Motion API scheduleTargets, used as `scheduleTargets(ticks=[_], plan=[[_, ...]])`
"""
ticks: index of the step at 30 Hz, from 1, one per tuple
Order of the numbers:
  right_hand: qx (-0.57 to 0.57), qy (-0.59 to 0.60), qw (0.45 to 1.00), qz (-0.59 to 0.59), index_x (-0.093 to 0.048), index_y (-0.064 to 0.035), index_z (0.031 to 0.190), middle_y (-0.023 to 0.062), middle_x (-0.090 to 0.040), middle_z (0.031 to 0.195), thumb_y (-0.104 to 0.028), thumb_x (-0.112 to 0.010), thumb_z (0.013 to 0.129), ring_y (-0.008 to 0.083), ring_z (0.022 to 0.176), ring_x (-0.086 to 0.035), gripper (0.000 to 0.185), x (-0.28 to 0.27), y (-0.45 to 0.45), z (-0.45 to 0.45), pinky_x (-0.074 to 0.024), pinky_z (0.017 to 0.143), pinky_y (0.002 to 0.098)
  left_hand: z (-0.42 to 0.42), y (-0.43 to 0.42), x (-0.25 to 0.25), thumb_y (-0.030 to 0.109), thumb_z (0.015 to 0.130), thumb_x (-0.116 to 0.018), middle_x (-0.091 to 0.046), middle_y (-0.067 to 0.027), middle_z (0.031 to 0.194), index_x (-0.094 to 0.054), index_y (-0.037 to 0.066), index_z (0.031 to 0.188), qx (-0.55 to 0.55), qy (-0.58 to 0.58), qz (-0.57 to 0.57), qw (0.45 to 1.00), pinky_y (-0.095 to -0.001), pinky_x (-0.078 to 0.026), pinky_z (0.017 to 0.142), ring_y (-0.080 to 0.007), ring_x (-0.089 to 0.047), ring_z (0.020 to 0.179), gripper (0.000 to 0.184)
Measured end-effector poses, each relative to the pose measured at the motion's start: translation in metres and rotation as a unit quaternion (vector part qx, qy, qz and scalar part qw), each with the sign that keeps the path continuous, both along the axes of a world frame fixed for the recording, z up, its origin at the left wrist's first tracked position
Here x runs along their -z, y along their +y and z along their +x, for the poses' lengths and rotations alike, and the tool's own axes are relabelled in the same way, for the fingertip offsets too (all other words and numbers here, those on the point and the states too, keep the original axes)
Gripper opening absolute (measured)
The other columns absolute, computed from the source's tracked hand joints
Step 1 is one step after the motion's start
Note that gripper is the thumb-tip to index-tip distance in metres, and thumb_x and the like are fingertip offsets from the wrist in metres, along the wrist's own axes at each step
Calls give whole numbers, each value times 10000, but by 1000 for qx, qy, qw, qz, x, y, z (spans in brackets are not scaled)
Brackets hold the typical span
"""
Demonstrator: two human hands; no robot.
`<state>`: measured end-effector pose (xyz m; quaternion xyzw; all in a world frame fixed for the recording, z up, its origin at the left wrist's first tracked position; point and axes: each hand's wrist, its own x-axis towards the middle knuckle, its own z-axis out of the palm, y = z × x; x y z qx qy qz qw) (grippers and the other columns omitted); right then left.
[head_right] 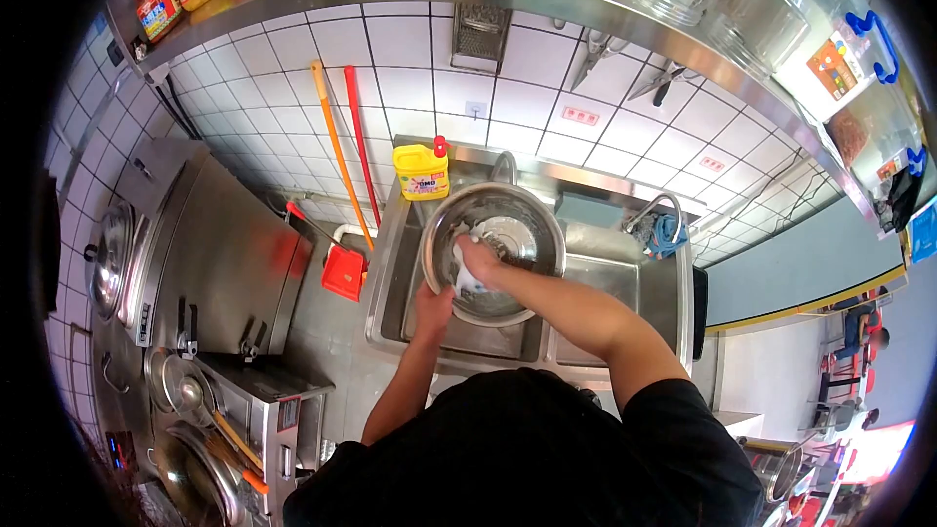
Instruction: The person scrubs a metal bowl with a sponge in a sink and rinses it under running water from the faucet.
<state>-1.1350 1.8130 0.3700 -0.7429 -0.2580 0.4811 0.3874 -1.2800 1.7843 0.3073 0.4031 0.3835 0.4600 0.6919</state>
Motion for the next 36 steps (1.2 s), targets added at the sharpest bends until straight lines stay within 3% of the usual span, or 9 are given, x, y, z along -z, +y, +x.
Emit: scheduleTargets(ticks=[5, 11, 14, 17, 21, 24, 27, 30, 36], plan=[[-306, -246, 920, -2, -585, -16, 1206, 228, -576, 1256, -443, -489, 957, 410, 1191, -540, 503, 14, 21, 27, -416, 999, 459, 2, 3, 12, -15, 806, -568, -696, -84, 1050, -623, -22, 1152, 20, 26, 8, 999, -303, -489, 848, -175, -640, 979, 351], [-519, -680, 517, 36, -456, -108, 1410, 197, -422, 1467, -278, -595, 896, 378, 1292, -491, 558, -2, -10, 48, -403, 1042, 534, -6, 6, -2, -2, 796, -554, -696, -81, 1000, -624, -27, 1115, -30, 49, 27, 998, -306, -495, 808, -167, -640, 917, 327], [-568, -540, 606, -137, -459, -98, 1408, 210, -411, 1473, -280, -615, 882, 393, 1259, -524, 577, -42, -23, 42, -427, 1026, 521, -13, 12, -9, 1, 792, -556, -699, -91, 976, -622, -27, 1115, -44, 99, 45, 993, -315, -503, 785, -171, -647, 880, 331], [-618, -342, 687, -168, -415, -61, 1418, 249, -546, 1275, -316, -606, 905, 382, 1068, -624, 604, 67, -17, 59, -515, 894, 462, -13, 14, -8, 10, 799, -556, -698, -100, 944, -618, -25, 1118, -19, 141, 71, 987, -325, -507, 757, -171, -648, 850, 326], [-430, 48, 889, -152, -431, -15, 1352, 253, -636, 1046, -307, -551, 932, 353, 965, -651, 526, -6, -20, 16, -523, 833, 451, -10, 11, -11, 27, 807, -559, -673, -78, 869, -605, -23, 1083, 12, 130, 50, 990, -330, -502, 721, -159, -625, 798, 285], [-435, -20, 892, -123, -470, 5, 1270, 236, -635, 1008, -292, -542, 926, 341, 911, -651, 460, -45, -29, 4, -514, 819, 454, -13, 10, -19, 31, 813, -558, -651, -64, 843, -590, -18, 1062, 21, 121, 10, 992, -317, -496, 714, -140, -603, 782, 255], [-583, -204, 786, -42, -499, -7, 1246, 201, -616, 1011, -317, -564, 928, 315, 936, -640, 449, -74, -42, 6, -502, 825, 438, -14, 18, -3, 23, 821, -555, -649, -59, 880, -586, -3, 1074, 4, 148, 36, 988, -298, -490, 728, -125, -598, 818, 256], [-533, -251, 799, 122, -522, -41, 1255, 191, -610, 1067, -326, -573, 938, 299, 990, -625, 430, -92, -57, 22, -493, 865, 411, -16, 28, 26, 0, 826, -551, -649, -50, 935, -587, 21, 1110, -27, 110, 35, 993, -275, -488, 717, -129, -604, 814, 287], [-170, 4, 949, 266, -561, -85, 1217, 72, -581, 1236, -171, -672, 908, 243, 1127, -580, 340, -210, -82, 82, -475, 980, 427, -30, 36, 10, -45, 821, -553, -668, -68, 1020, -587, 32, 1166, -4, -3, -111, 994, -305, -507, 793, -183, -639, 905, 355]])
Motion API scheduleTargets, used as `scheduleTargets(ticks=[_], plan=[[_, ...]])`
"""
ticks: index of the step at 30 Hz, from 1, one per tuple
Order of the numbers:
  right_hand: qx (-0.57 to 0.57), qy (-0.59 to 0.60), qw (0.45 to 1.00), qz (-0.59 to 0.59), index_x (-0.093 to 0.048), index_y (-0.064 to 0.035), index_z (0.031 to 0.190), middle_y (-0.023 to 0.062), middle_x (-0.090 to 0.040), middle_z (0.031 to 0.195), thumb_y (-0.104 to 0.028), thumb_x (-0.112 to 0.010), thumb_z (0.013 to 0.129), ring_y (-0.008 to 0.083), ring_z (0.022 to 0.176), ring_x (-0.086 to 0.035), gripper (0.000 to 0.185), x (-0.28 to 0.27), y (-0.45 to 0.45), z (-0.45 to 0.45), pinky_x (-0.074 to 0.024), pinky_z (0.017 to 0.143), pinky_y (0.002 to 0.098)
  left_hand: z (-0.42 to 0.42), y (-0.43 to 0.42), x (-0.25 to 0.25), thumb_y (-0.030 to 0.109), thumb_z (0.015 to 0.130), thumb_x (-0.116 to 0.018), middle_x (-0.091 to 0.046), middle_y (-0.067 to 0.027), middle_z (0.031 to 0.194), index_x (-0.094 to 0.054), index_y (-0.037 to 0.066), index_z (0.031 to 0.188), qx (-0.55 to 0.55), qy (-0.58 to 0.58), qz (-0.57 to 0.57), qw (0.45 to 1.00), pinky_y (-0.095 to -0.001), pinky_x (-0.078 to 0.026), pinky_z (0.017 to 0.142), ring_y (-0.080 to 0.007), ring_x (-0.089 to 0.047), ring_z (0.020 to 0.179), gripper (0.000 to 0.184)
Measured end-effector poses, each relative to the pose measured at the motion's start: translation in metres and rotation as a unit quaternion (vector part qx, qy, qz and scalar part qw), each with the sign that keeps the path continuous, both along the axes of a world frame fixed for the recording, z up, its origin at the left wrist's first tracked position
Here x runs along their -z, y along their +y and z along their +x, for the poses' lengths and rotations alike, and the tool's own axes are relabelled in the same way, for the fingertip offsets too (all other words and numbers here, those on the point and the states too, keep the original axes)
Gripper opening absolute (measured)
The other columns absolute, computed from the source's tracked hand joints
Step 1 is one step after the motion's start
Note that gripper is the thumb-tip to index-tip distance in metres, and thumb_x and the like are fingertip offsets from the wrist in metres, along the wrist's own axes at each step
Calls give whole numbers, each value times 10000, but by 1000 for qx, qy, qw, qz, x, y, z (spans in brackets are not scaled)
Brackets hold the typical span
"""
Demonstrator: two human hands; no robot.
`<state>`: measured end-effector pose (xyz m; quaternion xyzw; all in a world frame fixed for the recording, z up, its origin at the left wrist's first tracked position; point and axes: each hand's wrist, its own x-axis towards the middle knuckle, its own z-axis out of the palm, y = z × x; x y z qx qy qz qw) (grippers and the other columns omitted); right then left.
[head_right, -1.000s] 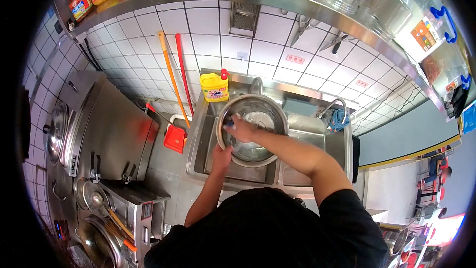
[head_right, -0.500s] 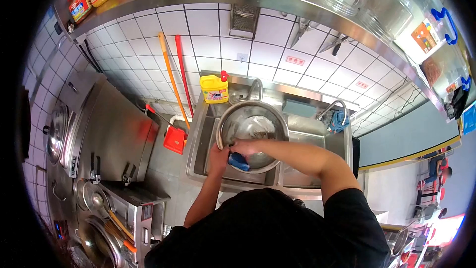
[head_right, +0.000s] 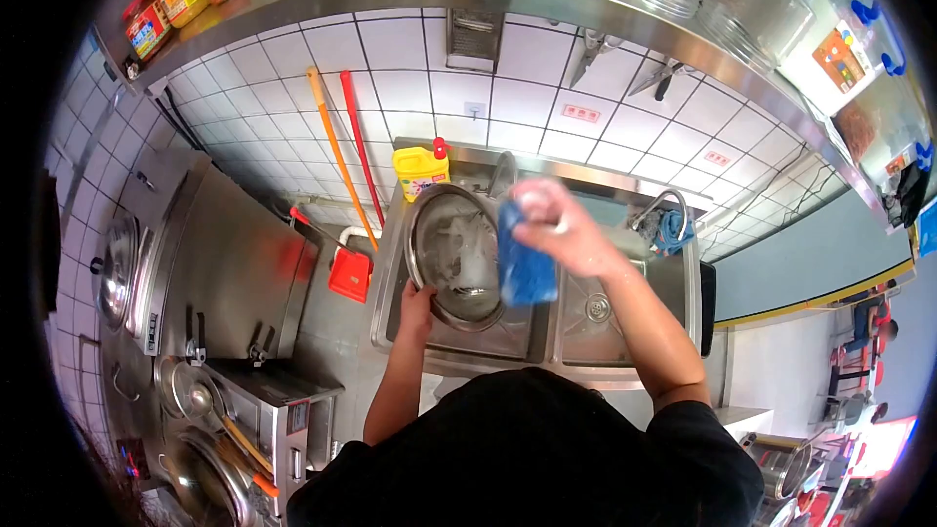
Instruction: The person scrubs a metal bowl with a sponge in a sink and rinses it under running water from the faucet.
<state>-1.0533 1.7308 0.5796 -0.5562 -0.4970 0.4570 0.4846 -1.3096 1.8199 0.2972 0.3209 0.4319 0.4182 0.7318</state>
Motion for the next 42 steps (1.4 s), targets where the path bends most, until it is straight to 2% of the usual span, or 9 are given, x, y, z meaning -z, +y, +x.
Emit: scheduleTargets(ticks=[3, 6, 9, 12, 16, 29, 34, 38, 42], plan=[[72, 67, 989, 110, -585, -105, 1185, 59, -572, 1242, -142, -669, 907, 205, 1139, -565, 293, 14, 14, 13, -468, 977, 415, 7, 6, 9, -40, 830, -574, -671, -83, 1037, -584, 26, 1178, 37, -66, -30, 997, -314, -517, 814, -206, -650, 940, 355], [83, -200, 965, 146, -597, -83, 1165, 83, -571, 1256, -110, -663, 894, 235, 1136, -570, 280, 49, 25, -1, -462, 969, 426, 23, 9, -1, -17, 855, -597, -677, -94, 1037, -590, 13, 1169, 67, -77, -55, 993, -318, -521, 809, -210, -654, 945, 316], [116, -481, 829, 260, -600, -33, 1169, 126, -552, 1283, -67, -643, 870, 301, 1187, -545, 303, 37, 13, -14, -447, 984, 441, 35, 6, -5, 20, 883, -617, -687, -99, 1027, -603, 1, 1149, 52, -29, -64, 996, -324, -526, 798, -205, -659, 933, 267], [42, -524, 809, 260, -555, 3, 1252, 172, -513, 1342, -130, -662, 831, 385, 1261, -479, 454, 48, -4, -22, -414, 1032, 471, 38, 8, 1, 46, 898, -626, -694, -91, 1015, -615, -6, 1125, 35, 8, -37, 999, -326, -527, 787, -193, -663, 918, 233], [1, -431, 872, 234, -396, 38, 1377, 233, -416, 1435, -325, -693, 774, 463, 1343, -367, 763, 39, -20, -43, -340, 1097, 522, 41, 5, 2, 32, 888, -634, -696, -73, 1002, -621, -13, 1117, 40, 25, -3, 999, -312, -522, 779, -175, -662, 907, 234], [-98, -478, 830, 271, -451, -23, 1389, 246, -533, 1313, -333, -523, 929, 464, 1231, -476, 559, -23, 28, -17, -374, 1042, 542, 56, 16, -66, -30, 867, -577, -689, -90, 1047, -605, -3, 1161, 71, -130, -9, 989, -354, -561, 848, -216, -678, 965, 297], [-184, -349, 918, -37, -542, -41, 1296, 220, -600, 1222, -306, -530, 946, 402, 1168, -545, 440, -43, 55, -20, -432, 995, 475, 63, 18, -66, 34, 876, -605, -688, -51, 1019, -633, -11, 1122, 49, -31, 80, 995, -304, -534, 786, -165, -665, 897, 251], [-296, -444, 831, 158, -578, -51, 1256, 196, -600, 1225, -308, -524, 965, 346, 1153, -566, 392, 59, 105, 39, -446, 993, 427, 63, 17, -65, 105, 850, -688, -679, -20, 904, -680, -4, 1009, 0, 46, 158, 986, -281, -494, 712, -115, -610, 776, 194], [-174, -69, 965, -185, -619, -79, 1233, 115, -603, 1289, -315, -495, 994, 237, 1117, -591, 358, 83, 96, 42, -480, 954, 408, 64, 17, -50, 158, 839, -720, -663, -18, 814, -683, -9, 940, -14, 176, 194, 965, -285, -484, 676, -103, -588, 746, 199]])
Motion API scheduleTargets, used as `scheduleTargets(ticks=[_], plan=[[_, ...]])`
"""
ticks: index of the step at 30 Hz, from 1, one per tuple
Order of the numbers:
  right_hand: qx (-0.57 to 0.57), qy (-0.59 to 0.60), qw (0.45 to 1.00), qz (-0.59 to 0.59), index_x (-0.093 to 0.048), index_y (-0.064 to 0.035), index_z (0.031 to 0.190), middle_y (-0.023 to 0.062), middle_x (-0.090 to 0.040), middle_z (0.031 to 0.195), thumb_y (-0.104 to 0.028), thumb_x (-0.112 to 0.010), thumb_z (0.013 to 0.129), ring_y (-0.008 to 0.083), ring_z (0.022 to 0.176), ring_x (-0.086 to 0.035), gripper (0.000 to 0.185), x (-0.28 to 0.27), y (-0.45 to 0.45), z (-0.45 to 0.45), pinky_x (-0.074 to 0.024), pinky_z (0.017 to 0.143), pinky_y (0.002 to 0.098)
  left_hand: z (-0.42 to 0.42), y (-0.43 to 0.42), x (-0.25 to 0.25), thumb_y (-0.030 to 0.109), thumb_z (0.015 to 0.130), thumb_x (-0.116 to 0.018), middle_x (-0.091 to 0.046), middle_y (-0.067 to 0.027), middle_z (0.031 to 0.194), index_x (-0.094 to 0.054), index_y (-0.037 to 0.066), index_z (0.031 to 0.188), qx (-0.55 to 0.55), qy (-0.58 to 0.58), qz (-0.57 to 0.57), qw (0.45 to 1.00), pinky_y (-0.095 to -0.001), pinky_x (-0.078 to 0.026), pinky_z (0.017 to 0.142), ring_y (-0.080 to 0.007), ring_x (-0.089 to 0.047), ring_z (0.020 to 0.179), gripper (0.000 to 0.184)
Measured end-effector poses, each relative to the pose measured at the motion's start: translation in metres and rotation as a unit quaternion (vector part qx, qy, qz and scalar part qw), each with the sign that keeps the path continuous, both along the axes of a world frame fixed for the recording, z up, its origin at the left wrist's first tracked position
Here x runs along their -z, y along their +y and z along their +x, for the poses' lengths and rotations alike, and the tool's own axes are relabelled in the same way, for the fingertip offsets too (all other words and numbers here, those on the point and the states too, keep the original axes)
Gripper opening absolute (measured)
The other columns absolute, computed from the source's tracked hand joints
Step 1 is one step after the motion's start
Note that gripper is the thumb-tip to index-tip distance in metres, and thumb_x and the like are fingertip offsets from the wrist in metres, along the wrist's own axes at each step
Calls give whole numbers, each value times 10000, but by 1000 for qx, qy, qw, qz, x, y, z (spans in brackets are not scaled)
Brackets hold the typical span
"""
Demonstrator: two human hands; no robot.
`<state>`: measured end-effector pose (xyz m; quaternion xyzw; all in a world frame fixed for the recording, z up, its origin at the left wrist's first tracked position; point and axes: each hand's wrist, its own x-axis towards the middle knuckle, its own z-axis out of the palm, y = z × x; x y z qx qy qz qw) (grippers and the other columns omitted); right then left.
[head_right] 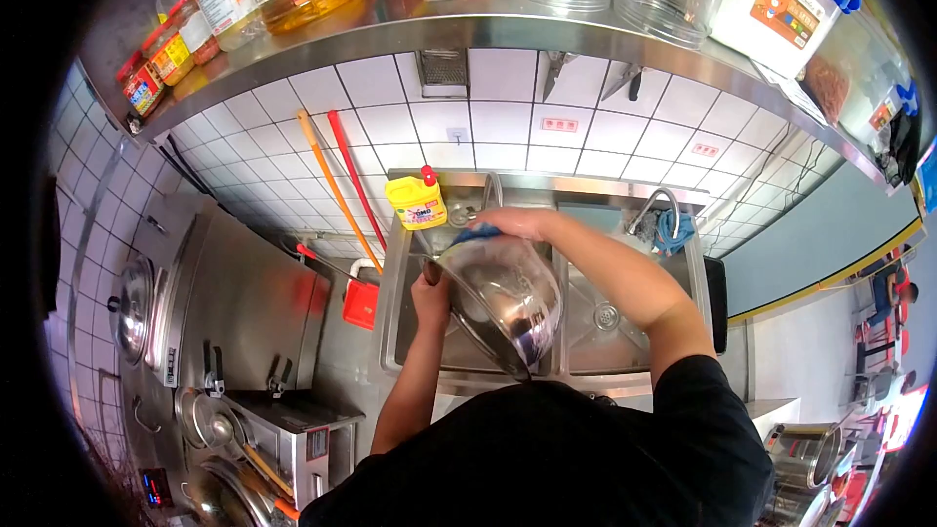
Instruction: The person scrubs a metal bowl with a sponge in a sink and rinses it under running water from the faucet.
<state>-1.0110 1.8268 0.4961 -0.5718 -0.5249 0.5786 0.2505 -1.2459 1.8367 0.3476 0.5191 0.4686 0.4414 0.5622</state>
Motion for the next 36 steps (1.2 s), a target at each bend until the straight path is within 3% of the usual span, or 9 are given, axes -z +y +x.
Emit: scheduleTargets(ticks=[11, 14, 17, 19, 25, 28, 31, 34, 36], plan=[[213, 603, 753, -154, -580, -52, 1275, 145, -614, 1263, -345, -393, 1012, 273, 1109, -621, 436, 85, -78, -49, -497, 987, 442, 3, 10, 22, 180, 867, -686, -665, -46, 821, -652, 0, 959, -78, -34, 60, 995, -307, -481, 677, -127, -588, 723, 206], [278, 506, 815, -48, -567, -54, 1290, 145, -618, 1255, -356, -371, 1026, 301, 1128, -614, 447, 107, -103, -58, -504, 973, 468, -2, 1, 49, 182, 867, -683, -665, -47, 822, -653, 2, 963, -21, -41, 75, 996, -308, -482, 678, -128, -589, 724, 207], [404, 478, 777, -68, -511, -37, 1355, 135, -635, 1210, -374, -408, 1028, 240, 1103, -616, 481, 116, -114, -74, -496, 969, 414, -13, -26, 47, 183, 868, -681, -665, -49, 822, -653, 4, 968, 104, -42, 6, 994, -310, -482, 679, -130, -590, 726, 207], [425, 251, 869, 41, -510, -23, 1349, 131, -634, 1190, -394, -396, 1026, 216, 1102, -603, 505, 102, -126, -89, -476, 979, 383, -20, -39, 42, 184, 868, -679, -665, -49, 823, -653, 5, 970, 174, -31, -29, 984, -312, -482, 680, -131, -590, 727, 208], [228, 10, 884, 407, -393, 82, 1417, 228, -429, 1463, -452, -375, 1014, 337, 1401, -360, 669, 19, -137, -106, -228, 1165, 398, -28, -57, 37, 188, 870, -675, -665, -51, 824, -653, 9, 978, 304, -11, -83, 949, -315, -483, 682, -134, -593, 730, 210], [139, -102, 865, 470, -381, 90, 1419, 256, -412, 1467, -442, -376, 1010, 388, 1400, -351, 672, -12, -124, -99, -224, 1166, 417, -27, -60, 34, 189, 871, -672, -665, -52, 825, -653, 11, 982, 343, -7, -98, 934, -317, -484, 682, -135, -594, 732, 211], [162, -115, 865, 462, -422, 61, 1406, 254, -470, 1419, -481, -389, 1000, 398, 1359, -407, 678, -25, -99, -90, -265, 1147, 432, -25, -61, 31, 191, 871, -670, -665, -53, 826, -654, 13, 986, 381, -2, -108, 918, -319, -484, 683, -137, -595, 733, 213], [177, -29, 968, 175, -496, 16, 1362, 232, -550, 1340, -501, -389, 999, 365, 1278, -495, 640, -9, -63, -49, -323, 1110, 429, -21, -59, 29, 192, 872, -667, -666, -54, 827, -654, 14, 990, 415, 2, -119, 902, -321, -485, 684, -138, -596, 735, 214], [164, -60, 969, 176, -536, -5, 1325, 212, -588, 1290, -509, -380, 1006, 317, 1224, -532, 617, 24, -50, -30, -352, 1085, 405, -16, -58, 28, 193, 873, -666, -666, -55, 827, -654, 16, 993, 437, 5, -126, 891, -322, -485, 685, -139, -596, 736, 215]])
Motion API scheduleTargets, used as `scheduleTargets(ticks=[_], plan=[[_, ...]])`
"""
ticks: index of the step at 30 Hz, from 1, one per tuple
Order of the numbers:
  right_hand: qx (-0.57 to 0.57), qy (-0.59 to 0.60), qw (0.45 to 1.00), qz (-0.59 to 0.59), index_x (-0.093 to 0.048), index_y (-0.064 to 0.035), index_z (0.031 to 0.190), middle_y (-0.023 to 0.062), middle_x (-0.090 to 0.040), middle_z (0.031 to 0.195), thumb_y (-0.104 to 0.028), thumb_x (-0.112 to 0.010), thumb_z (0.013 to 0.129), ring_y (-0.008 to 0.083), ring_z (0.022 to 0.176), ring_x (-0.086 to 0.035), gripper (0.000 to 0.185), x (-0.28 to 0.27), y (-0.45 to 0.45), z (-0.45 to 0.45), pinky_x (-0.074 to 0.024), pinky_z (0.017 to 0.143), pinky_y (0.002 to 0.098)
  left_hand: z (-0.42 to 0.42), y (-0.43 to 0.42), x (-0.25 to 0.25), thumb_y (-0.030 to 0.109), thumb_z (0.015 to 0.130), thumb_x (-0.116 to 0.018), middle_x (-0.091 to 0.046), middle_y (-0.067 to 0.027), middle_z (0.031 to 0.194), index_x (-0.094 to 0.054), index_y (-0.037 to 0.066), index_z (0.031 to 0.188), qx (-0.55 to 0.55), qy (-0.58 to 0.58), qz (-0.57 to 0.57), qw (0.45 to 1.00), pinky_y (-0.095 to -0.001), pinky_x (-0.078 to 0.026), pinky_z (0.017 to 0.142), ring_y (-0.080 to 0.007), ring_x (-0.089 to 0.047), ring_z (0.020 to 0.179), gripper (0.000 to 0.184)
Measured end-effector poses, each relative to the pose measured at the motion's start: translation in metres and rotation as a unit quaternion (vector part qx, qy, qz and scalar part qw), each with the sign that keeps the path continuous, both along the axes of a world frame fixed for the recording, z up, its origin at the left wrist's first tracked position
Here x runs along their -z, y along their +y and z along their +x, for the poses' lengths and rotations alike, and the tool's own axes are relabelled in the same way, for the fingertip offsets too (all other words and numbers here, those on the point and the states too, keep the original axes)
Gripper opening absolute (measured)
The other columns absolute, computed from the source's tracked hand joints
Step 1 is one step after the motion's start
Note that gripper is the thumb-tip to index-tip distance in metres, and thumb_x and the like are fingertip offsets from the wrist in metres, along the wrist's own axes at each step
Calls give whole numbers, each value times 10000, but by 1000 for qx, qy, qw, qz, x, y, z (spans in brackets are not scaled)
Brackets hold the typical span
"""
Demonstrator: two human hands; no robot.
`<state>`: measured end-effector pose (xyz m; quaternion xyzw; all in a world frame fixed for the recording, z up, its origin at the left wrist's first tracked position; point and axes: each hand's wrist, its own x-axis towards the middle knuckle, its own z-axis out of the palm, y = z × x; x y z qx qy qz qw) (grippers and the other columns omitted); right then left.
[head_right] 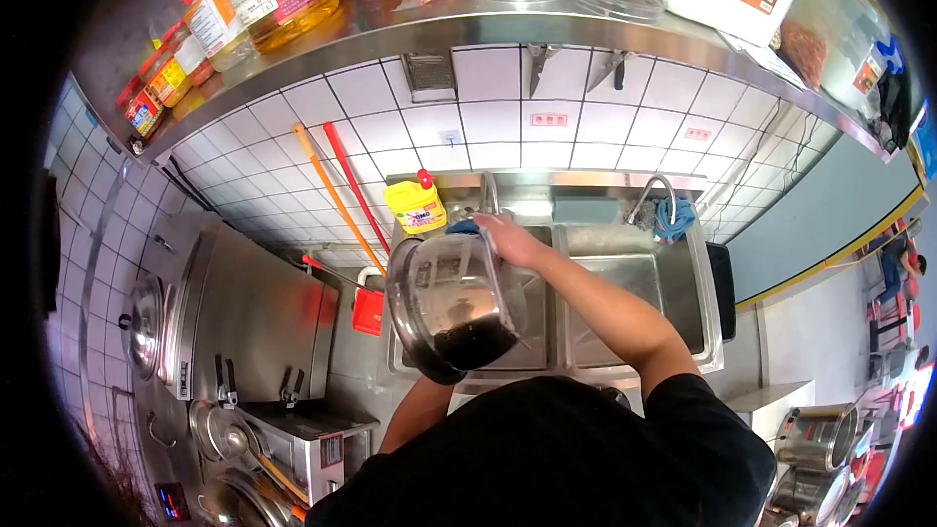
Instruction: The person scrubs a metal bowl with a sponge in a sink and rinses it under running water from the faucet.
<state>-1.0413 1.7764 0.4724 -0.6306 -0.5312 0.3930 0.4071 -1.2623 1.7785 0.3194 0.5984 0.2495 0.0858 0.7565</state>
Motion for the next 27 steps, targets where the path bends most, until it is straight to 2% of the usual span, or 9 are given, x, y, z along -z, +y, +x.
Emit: scheduleTargets(ticks=[3, 5, 7, 10, 13, 16, 17, 23, 27], plan=[[16, 45, 999, 17, -551, -19, 1308, 190, -608, 1259, -474, -360, 1023, 281, 1196, -548, 571, 18, 8, 5, -362, 1078, 378, 7, 1, 2, 195, 873, -663, -666, -56, 828, -654, 18, 997, 15, 1, -14, 1000, -324, -485, 686, -140, -597, 737, 216], [24, 90, 993, 79, -544, -28, 1313, 179, -602, 1262, -443, -350, 1029, 279, 1214, -536, 539, 25, 3, -2, -356, 1083, 375, 13, -2, 7, 196, 874, -662, -666, -57, 828, -654, 19, 1000, 0, 2, -22, 1000, -325, -486, 686, -141, -598, 738, 217], [21, 113, 974, 193, -535, -43, 1323, 170, -590, 1276, -419, -346, 1030, 288, 1252, -515, 513, 4, -5, -18, -350, 1089, 383, 21, -2, 13, 197, 874, -660, -666, -57, 829, -654, 20, 1003, -32, 4, -23, 999, -326, -486, 687, -142, -599, 739, 218], [-16, -65, 936, 345, -517, -62, 1346, 162, -549, 1335, -410, -401, 1001, 310, 1311, -466, 503, -14, -25, -29, -322, 1112, 451, 32, 4, 22, 198, 875, -658, -666, -58, 830, -654, 22, 1007, -113, 4, -18, 993, -328, -486, 688, -144, -600, 741, 220], [-106, -210, 895, 380, -547, -81, 1327, 138, -519, 1382, -369, -538, 919, 320, 1336, -439, 500, -17, -48, -36, -291, 1122, 524, 45, 19, 28, 200, 876, -655, -666, -59, 831, -655, 24, 1011, -183, -1, -6, 983, -330, -487, 688, -145, -601, 743, 222], [-207, -377, 846, 316, -581, -117, 1301, 101, -520, 1393, -294, -640, 810, 324, 1334, -440, 526, -22, -71, -48, -269, 1123, 579, 54, 29, 28, 202, 876, -653, -666, -60, 831, -655, 26, 1015, -223, -2, 1, 975, -331, -487, 689, -147, -602, 744, 224], [-197, -380, 847, 317, -606, -150, 1276, 70, -518, 1404, -248, -671, 753, 303, 1345, -427, 536, -14, -74, -51, -289, 1118, 580, 56, 31, 27, 202, 877, -652, -666, -61, 832, -655, 27, 1016, -231, -2, 4, 973, -332, -487, 690, -147, -602, 745, 224], [-140, -427, 840, 304, -560, -114, 1312, 85, -498, 1379, -305, -659, 793, 316, 1354, -392, 562, -32, -66, -55, -306, 1120, 537, 64, 34, 26, 205, 878, -647, -667, -63, 833, -655, 30, 1024, -251, 1, 10, 968, -336, -488, 691, -150, -604, 748, 228], [-173, -438, 833, 291, -566, -115, 1305, 83, -508, 1373, -323, -645, 810, 298, 1355, -397, 542, -46, -61, -64, -296, 1132, 539, 67, 34, 24, 207, 879, -644, -667, -64, 834, -655, 33, 1030, -257, 5, 13, 966, -338, -489, 692, -152, -606, 750, 231]])
